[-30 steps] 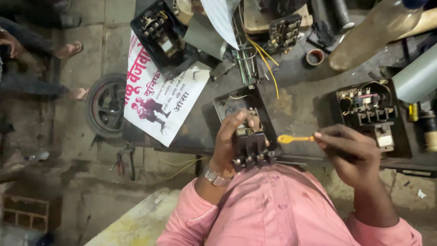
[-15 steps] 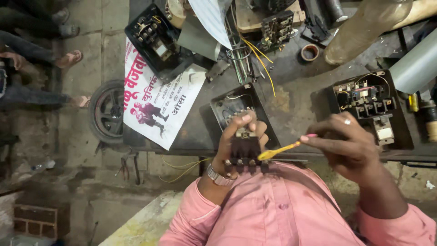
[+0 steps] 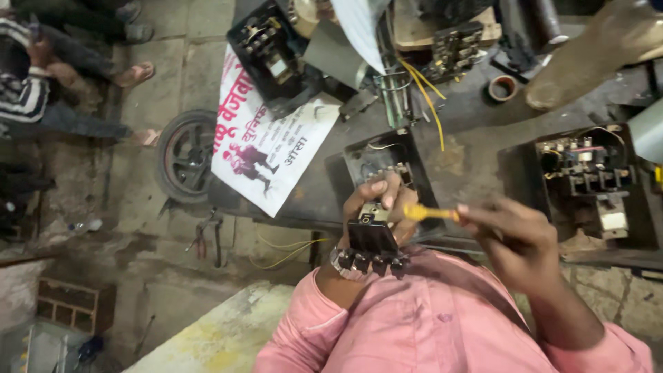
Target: The person cleans the contacts of an electrical component by pouring liquid from a plastic bottle and scrubbing with a toothbrush. The person repeats this process on a second component, then uses a screwdriver to adjust parts inside the housing.
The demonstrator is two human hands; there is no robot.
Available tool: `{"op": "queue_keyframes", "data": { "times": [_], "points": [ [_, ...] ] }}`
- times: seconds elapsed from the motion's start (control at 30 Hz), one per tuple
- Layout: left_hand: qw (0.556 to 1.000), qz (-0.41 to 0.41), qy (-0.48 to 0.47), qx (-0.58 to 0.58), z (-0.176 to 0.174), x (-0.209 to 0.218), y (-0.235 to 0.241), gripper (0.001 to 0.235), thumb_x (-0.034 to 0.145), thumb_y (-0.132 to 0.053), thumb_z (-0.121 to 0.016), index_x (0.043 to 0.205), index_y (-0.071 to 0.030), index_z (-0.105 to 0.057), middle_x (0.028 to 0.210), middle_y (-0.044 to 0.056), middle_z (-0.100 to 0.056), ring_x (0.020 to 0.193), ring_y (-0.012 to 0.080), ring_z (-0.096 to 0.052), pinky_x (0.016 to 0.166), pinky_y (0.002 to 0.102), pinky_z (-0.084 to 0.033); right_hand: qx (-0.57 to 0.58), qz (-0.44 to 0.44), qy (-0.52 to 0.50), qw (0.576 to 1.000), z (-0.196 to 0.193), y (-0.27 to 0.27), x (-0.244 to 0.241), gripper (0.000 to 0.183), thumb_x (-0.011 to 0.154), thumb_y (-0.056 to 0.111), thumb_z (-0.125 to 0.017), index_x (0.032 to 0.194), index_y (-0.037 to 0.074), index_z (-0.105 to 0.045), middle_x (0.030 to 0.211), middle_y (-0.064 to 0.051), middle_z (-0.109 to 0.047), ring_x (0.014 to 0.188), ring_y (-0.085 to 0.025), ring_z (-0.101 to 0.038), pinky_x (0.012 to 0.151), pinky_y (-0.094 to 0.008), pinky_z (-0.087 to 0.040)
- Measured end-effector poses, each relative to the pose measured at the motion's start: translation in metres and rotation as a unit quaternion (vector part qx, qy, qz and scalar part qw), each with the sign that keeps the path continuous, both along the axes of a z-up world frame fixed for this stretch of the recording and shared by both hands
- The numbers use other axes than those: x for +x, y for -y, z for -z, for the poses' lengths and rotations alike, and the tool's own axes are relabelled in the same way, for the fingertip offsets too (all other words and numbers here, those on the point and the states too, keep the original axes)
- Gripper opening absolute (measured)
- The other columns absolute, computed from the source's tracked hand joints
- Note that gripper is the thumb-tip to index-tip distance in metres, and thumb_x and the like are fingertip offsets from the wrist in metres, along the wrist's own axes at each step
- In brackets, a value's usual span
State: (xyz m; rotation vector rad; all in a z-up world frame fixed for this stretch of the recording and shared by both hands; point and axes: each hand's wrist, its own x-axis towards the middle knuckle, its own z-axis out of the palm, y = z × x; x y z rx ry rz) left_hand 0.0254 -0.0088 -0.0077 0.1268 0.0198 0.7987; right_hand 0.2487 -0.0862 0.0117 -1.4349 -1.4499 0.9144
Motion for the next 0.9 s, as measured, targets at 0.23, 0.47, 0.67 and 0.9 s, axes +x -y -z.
{"op": "queue_keyframes", "data": {
  "times": [0.23,0.47,0.67,0.9],
  "points": [
    [0.949,-0.15,-0.199,0.192,-0.026,-0.018,-0.008,0.024,0.094,-0.022,-0.061,0.089,0.002,-0.059,0.074,0.011,-0.053,0.06,0.0222,-0.057,0.058,0.033,-0.043,0.029,-0.122,-0.131,0.983,0.027,0.026,0.003,0.034,0.084,-0.012,-0.069,0.116,-0.001,-0.074,0.098,-0.014,-0.077,0.088,-0.018,-0.074,0.077,-0.025,-0.057],
    [0.901,-0.191,-0.297,0.251,-0.031,-0.011,-0.003,0.025,0.093,-0.019,-0.062,0.088,0.005,-0.061,0.08,0.012,-0.062,0.069,0.0185,-0.061,0.065,0.031,-0.05,0.046,-0.105,-0.107,0.988,0.023,0.014,0.001,0.039,0.08,-0.013,-0.063,0.116,-0.002,-0.074,0.103,-0.015,-0.077,0.089,-0.019,-0.076,0.078,-0.026,-0.059],
    [0.888,-0.184,-0.331,0.26,-0.028,-0.019,-0.003,0.022,0.092,-0.019,-0.063,0.088,0.002,-0.063,0.085,0.01,-0.063,0.076,0.0164,-0.063,0.07,0.03,-0.052,0.136,-0.097,0.016,0.986,-0.009,-0.002,0.024,0.042,0.08,-0.009,-0.064,0.119,0.006,-0.073,0.105,-0.01,-0.073,0.084,-0.015,-0.07,0.072,-0.025,-0.053],
    [0.79,-0.191,-0.433,0.389,-0.023,-0.015,-0.01,0.023,0.093,-0.019,-0.062,0.086,0.002,-0.065,0.083,0.007,-0.066,0.079,0.0144,-0.063,0.075,0.029,-0.05,0.278,-0.173,0.294,0.898,-0.049,-0.021,0.033,0.055,0.071,-0.002,-0.068,0.118,0.027,-0.073,0.099,0.001,-0.071,0.074,-0.013,-0.058,0.082,-0.043,-0.033]
  ]
}}
